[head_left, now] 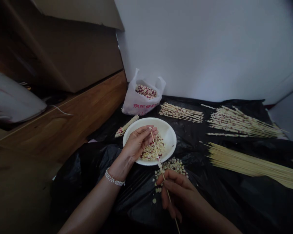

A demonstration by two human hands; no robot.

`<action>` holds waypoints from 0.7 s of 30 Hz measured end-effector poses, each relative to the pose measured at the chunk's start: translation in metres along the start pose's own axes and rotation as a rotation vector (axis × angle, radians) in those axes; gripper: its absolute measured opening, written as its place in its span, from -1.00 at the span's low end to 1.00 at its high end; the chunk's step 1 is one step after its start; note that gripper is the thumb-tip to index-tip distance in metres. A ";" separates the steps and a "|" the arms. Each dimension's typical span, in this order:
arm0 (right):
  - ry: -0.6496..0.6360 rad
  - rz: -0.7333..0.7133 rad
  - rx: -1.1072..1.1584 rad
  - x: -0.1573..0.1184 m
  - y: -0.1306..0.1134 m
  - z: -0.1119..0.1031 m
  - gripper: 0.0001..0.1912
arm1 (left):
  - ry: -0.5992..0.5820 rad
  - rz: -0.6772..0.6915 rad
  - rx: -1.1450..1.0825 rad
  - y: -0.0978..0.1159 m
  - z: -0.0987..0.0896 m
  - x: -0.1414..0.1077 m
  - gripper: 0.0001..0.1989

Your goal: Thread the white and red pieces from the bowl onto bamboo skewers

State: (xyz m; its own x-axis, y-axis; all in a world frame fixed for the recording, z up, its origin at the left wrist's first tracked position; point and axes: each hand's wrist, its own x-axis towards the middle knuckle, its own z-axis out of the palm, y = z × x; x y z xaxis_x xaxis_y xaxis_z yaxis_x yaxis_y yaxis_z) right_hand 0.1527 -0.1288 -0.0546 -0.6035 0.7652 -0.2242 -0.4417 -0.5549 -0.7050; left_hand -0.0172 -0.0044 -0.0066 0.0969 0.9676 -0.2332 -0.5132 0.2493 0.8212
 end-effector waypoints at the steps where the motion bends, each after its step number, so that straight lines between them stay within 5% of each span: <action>1: -0.007 0.004 0.014 0.000 0.000 0.000 -0.84 | 0.000 0.004 0.006 0.000 0.000 0.000 -0.89; 13: -0.053 -0.011 0.097 0.001 0.001 0.004 -0.83 | 0.025 0.157 0.129 -0.009 0.001 -0.002 -0.77; 21: 0.120 -0.060 -0.204 0.002 -0.010 0.005 -0.73 | 0.013 -0.050 -0.053 0.002 0.004 -0.004 -0.75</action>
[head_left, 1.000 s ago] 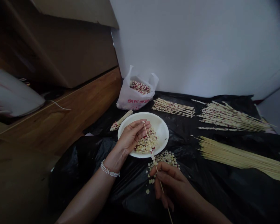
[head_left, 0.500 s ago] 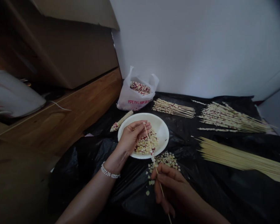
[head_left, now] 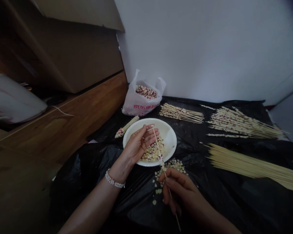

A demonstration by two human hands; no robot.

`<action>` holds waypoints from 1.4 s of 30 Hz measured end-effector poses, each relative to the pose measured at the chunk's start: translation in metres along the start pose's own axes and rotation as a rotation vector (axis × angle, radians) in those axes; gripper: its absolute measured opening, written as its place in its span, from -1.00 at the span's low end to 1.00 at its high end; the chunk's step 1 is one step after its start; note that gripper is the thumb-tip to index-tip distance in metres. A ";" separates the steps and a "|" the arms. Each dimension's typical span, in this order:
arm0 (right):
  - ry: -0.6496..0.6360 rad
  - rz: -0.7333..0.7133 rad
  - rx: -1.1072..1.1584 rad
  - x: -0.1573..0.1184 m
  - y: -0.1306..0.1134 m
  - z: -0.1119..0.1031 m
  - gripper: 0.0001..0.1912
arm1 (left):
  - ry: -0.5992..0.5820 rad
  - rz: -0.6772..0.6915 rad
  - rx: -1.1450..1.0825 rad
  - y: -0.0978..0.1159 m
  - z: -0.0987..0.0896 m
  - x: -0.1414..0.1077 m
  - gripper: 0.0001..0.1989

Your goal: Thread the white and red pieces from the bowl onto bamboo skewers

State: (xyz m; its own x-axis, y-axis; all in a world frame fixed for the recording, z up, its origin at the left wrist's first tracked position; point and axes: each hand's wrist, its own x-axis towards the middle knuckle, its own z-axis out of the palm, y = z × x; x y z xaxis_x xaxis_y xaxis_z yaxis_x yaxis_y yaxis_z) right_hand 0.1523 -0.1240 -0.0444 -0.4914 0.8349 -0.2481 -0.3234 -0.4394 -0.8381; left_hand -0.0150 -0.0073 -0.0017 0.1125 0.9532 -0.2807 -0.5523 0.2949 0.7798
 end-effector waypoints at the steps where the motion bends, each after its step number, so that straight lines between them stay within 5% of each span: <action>1: -0.002 0.004 -0.011 0.000 -0.001 0.000 -0.72 | 0.003 -0.041 -0.032 0.001 0.000 0.000 -0.75; 18: -0.041 0.053 0.056 0.001 0.002 0.000 -0.67 | 0.012 -0.223 -0.328 0.008 0.003 -0.002 -0.81; 29: 0.026 0.012 -0.023 0.001 0.002 -0.002 -0.69 | -0.074 -0.197 -0.128 0.006 -0.003 -0.004 -0.89; 42: 0.152 -0.074 -0.101 0.003 -0.005 -0.007 -0.63 | -0.365 -0.254 0.324 -0.005 -0.004 -0.011 -0.87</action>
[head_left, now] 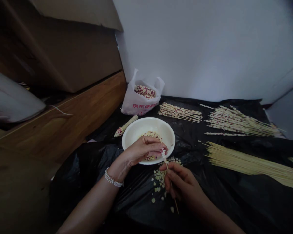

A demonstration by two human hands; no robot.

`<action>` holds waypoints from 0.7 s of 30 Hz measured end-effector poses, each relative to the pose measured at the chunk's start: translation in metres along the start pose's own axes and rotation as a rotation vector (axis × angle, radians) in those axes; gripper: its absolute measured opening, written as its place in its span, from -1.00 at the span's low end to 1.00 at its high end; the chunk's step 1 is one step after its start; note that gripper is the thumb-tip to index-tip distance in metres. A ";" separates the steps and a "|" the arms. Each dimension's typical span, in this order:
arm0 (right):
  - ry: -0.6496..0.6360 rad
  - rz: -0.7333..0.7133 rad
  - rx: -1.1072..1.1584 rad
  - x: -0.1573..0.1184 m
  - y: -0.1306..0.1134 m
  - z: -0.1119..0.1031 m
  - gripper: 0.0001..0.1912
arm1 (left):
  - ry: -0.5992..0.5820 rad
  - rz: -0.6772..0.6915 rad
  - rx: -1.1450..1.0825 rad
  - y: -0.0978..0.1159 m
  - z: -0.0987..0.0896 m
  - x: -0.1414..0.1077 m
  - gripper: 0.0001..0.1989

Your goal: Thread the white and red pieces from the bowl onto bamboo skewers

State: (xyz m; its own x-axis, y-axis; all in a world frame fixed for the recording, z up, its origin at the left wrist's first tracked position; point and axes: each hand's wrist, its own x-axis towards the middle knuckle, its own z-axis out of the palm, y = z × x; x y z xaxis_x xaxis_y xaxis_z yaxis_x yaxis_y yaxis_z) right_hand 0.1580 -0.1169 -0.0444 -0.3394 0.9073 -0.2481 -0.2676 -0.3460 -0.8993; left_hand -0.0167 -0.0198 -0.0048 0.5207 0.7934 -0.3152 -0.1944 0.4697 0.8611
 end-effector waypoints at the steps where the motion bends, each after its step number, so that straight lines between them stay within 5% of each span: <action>1: 0.002 -0.004 0.000 0.001 -0.001 0.000 -0.63 | 0.005 -0.003 -0.005 0.000 0.000 0.001 -0.85; 5: -0.008 -0.018 0.011 0.003 -0.001 -0.001 -0.65 | 0.096 0.062 -0.209 0.002 0.000 0.005 -0.77; 9: -0.018 -0.001 0.035 0.002 0.000 0.000 -0.67 | 0.214 0.132 -0.384 0.005 -0.004 0.009 -0.46; 16: -0.035 0.021 0.043 0.001 0.001 0.002 -0.65 | 0.345 0.133 -0.504 0.010 -0.002 0.010 -0.73; 21: -0.053 0.027 0.054 -0.001 0.001 0.003 -0.67 | 0.390 0.121 -0.612 0.013 -0.009 0.012 -0.71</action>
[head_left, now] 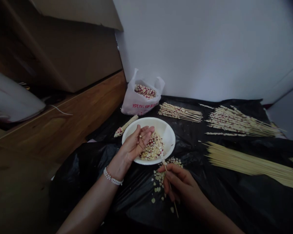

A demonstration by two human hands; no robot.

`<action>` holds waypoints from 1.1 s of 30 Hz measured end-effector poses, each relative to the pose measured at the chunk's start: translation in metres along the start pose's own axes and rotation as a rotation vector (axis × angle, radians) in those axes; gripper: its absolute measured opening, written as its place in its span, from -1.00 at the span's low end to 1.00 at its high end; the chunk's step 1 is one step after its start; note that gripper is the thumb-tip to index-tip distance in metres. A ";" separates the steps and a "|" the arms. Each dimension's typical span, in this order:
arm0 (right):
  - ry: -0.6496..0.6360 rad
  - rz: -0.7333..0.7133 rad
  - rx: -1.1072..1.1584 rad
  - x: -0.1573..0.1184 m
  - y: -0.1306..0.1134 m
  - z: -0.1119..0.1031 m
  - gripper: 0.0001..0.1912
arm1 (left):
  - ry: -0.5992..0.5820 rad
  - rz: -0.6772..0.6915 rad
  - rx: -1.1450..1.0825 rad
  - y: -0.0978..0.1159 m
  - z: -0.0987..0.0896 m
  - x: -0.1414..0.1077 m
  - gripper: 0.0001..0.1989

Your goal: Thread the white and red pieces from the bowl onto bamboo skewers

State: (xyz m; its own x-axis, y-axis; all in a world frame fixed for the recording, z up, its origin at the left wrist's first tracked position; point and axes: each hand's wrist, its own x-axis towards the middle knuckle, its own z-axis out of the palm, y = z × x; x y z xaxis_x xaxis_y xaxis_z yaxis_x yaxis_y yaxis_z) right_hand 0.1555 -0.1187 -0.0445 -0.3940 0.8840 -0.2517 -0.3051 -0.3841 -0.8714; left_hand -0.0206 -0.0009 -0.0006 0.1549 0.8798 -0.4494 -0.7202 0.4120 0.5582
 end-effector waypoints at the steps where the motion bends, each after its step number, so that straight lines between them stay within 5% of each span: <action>1: -0.001 0.002 0.002 0.000 0.000 0.000 -0.67 | -0.019 0.000 0.006 0.001 -0.002 0.001 -0.66; 7: -0.011 0.016 0.000 0.000 -0.001 0.001 -0.65 | -0.165 -0.029 0.098 0.003 -0.014 0.004 -0.10; 18: -0.026 0.027 0.031 0.001 0.003 0.001 -0.67 | -0.072 0.004 0.059 0.000 -0.003 0.001 -0.64; 33: -0.050 0.028 0.039 0.002 0.007 0.000 -0.67 | -0.085 0.051 0.054 -0.001 -0.005 0.001 -0.70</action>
State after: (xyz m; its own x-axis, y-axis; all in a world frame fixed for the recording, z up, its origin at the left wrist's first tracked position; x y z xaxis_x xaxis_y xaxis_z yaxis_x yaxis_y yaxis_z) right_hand 0.1522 -0.1198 -0.0509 -0.4459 0.8584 -0.2538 -0.3262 -0.4198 -0.8470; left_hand -0.0226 -0.0014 -0.0051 0.1776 0.9160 -0.3598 -0.6915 0.3763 0.6167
